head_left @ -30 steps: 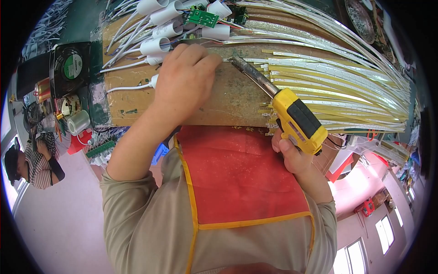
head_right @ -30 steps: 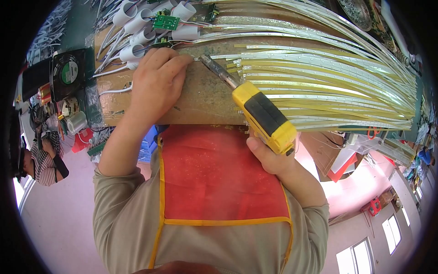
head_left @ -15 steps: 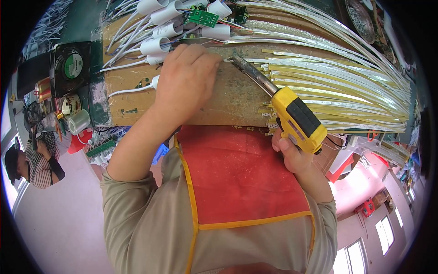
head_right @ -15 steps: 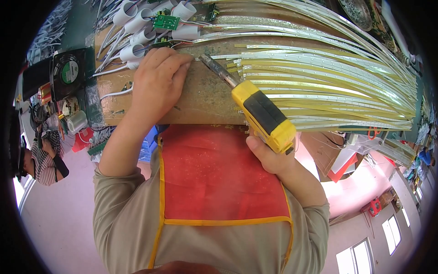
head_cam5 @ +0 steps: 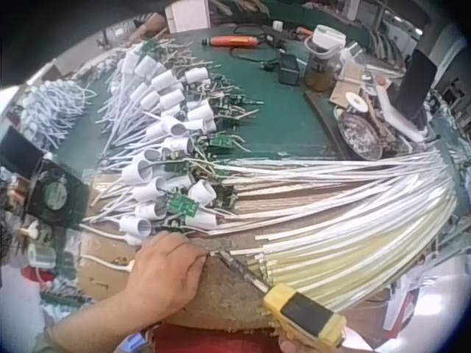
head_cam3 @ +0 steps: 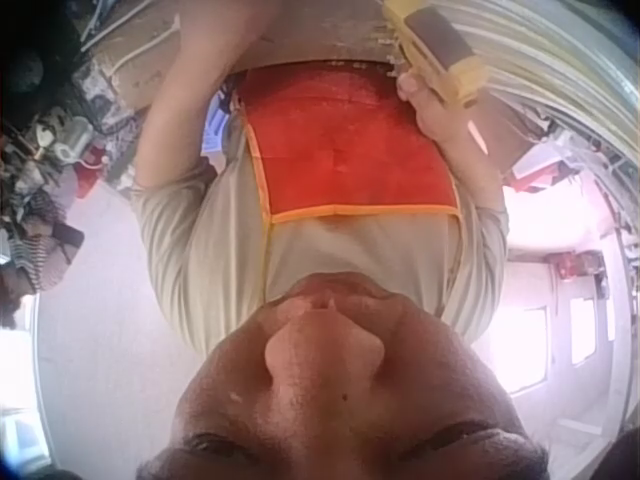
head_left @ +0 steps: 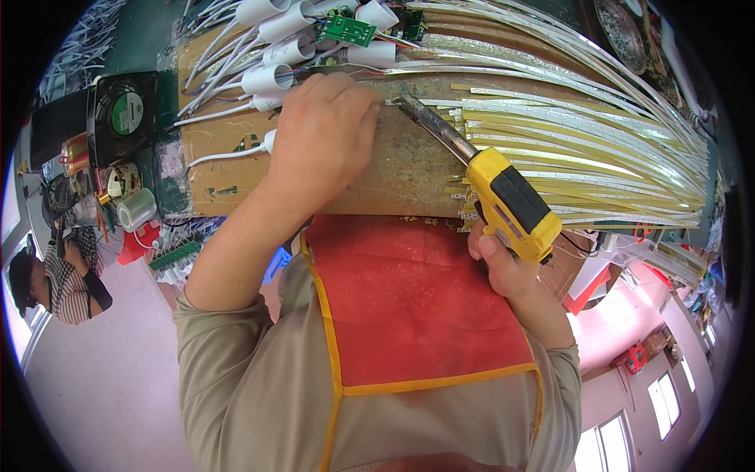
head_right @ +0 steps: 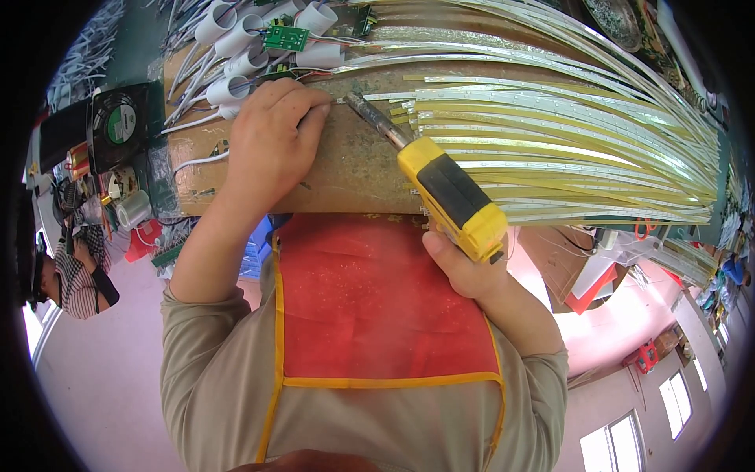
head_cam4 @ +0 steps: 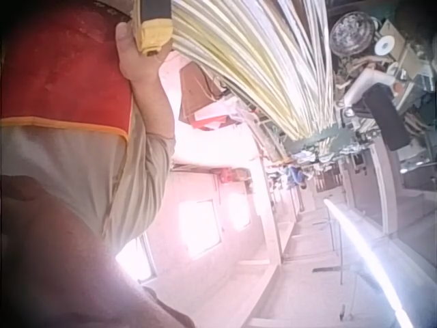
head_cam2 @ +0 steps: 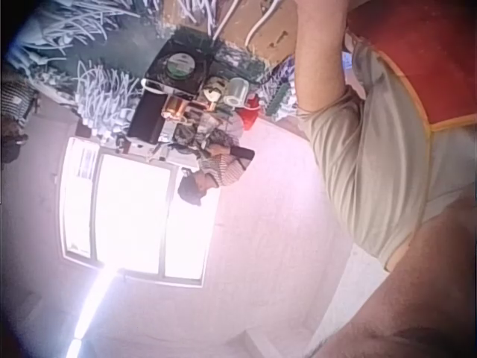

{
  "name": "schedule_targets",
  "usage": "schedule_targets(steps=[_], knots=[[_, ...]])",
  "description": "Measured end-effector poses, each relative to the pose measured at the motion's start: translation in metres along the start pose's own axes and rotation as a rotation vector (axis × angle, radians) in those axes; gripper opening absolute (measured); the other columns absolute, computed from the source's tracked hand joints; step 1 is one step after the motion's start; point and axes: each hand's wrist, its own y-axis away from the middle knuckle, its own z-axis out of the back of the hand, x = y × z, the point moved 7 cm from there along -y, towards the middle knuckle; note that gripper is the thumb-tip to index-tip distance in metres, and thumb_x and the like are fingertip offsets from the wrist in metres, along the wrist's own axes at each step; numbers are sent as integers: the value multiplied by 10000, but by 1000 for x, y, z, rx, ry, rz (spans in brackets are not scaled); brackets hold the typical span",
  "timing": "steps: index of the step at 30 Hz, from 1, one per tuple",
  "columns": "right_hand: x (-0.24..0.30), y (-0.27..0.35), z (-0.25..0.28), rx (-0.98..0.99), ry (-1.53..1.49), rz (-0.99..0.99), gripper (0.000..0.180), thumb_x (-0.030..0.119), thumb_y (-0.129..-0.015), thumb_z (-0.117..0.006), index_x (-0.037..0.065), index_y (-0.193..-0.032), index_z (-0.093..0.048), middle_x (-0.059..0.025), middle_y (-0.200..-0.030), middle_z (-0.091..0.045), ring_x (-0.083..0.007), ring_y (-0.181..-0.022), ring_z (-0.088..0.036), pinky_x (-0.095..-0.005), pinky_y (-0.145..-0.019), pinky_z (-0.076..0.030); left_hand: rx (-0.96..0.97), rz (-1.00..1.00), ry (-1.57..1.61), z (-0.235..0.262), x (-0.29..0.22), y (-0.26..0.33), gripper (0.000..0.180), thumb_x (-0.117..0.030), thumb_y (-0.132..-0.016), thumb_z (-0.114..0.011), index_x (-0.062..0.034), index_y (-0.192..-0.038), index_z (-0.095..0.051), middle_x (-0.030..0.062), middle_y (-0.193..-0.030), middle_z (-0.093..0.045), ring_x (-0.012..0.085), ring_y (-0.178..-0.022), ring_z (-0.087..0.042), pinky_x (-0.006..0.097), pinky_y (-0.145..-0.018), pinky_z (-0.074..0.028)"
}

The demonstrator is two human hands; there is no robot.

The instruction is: The person assembles electrical components and wires onto LED light strips by soldering them with a handheld soldering iron.

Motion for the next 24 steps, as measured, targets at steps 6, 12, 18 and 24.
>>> schedule_targets(steps=[6,12,18,24], knots=[[5,-2,-2,0,-1,9,516,220,-904,-643,-29,-1303,-431,-88,-762,-548,-140,-623,-505,-274,-566,-439,5,28,-14,-1,0,-1,47,-84,-791,-683,-80,-828,-656,84,-804,-620,306,-789,-609,398,-714,-485],[3,-2,-2,-15,-29,3,528,217,-901,-645,-37,-1312,-431,-84,-755,-547,-136,-615,-501,-272,-566,-435,-2,-51,-42,-3,-1,-1,74,-64,-769,-693,-80,-830,-656,83,-800,-612,302,-786,-606,398,-706,-492],[4,-2,-3,-19,-40,-2,547,228,-896,-652,-35,-1322,-431,-80,-759,-546,-134,-609,-492,-267,-563,-425,31,-70,-71,-4,-3,-3,78,-58,-767,-696,-73,-834,-659,83,-815,-609,298,-790,-604,395,-708,-495],[4,-3,-4,4,-38,32,539,234,-898,-656,-28,-1313,-433,-78,-761,-541,-136,-616,-489,-269,-564,-421,78,-69,-96,-4,-6,-5,67,-55,-772,-689,-69,-832,-663,85,-817,-609,302,-799,-605,395,-714,-497]])
